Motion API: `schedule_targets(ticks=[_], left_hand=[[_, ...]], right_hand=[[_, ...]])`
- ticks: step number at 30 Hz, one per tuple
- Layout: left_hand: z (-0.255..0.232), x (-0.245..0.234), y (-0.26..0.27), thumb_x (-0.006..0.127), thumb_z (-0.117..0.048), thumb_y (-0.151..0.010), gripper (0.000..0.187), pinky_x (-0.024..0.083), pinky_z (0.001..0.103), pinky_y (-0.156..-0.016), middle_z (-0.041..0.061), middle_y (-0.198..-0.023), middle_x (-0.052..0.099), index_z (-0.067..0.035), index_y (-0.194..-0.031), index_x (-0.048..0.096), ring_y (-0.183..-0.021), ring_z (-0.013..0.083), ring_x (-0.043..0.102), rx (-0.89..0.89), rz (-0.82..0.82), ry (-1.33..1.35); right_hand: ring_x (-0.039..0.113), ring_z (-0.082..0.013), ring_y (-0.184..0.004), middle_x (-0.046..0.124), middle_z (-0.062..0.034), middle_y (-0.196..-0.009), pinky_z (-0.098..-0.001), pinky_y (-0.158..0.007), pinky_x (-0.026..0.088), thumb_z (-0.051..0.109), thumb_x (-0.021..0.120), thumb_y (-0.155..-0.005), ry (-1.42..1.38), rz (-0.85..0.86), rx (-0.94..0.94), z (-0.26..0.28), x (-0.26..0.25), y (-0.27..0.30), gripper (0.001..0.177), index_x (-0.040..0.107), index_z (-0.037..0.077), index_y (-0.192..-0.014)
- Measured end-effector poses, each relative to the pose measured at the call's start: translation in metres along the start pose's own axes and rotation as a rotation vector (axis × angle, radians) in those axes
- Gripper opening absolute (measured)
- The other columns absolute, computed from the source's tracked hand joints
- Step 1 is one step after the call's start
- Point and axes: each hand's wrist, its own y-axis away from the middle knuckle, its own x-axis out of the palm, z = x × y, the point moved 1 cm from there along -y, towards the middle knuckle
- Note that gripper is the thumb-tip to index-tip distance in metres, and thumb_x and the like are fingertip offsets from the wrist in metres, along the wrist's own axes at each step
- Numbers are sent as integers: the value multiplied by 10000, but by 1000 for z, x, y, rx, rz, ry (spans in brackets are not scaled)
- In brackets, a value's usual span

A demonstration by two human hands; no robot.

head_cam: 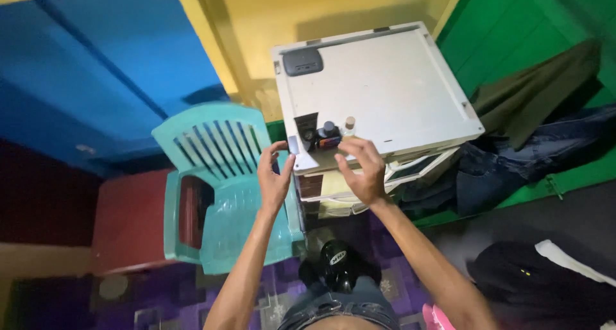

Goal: The person picks up various toiletry items from a shelf, moves them to a bed area where they also handle a necklace, and then returns to the shelf.

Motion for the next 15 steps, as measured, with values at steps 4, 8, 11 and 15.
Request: schedule_targets(ticks=[4,8,11,15], left_hand=[[2,-22,36,707,-190,-974,336,494,486,-1060,82,-1206,668,-127,-1298,642,-1215,307,621,-25,-64,-31],[-6,-49,73,736,-172,-932,373,487,449,-1069,110,-1224,674,-116,-1293,660,-1221,316,628,-30,-132,-146],[-11,-63,106,719,-196,-948,372,478,449,-1080,92,-1251,674,-136,-1310,658,-1242,298,620,-70,-206,-188],[-41,-79,150,694,-197,-957,385,470,480,-1097,102,-1285,665,-129,-1332,642,-1276,311,602,-133,-282,-250]], right_hand=[[723,-200,-975,728,38,-1016,-344,-844,562,165,809,-876,-46,90,4,17,15,29,165,790,195,-1036],[730,-227,-812,737,-34,-984,-345,-709,602,128,775,-901,-193,213,-44,40,27,38,146,785,137,-1046],[729,-251,-803,737,-57,-984,-359,-680,595,100,775,-892,-272,311,-77,50,35,51,170,781,119,-1061],[725,-266,-817,729,-88,-982,-336,-669,606,57,775,-890,-363,449,-75,69,38,68,203,768,79,-1091]])
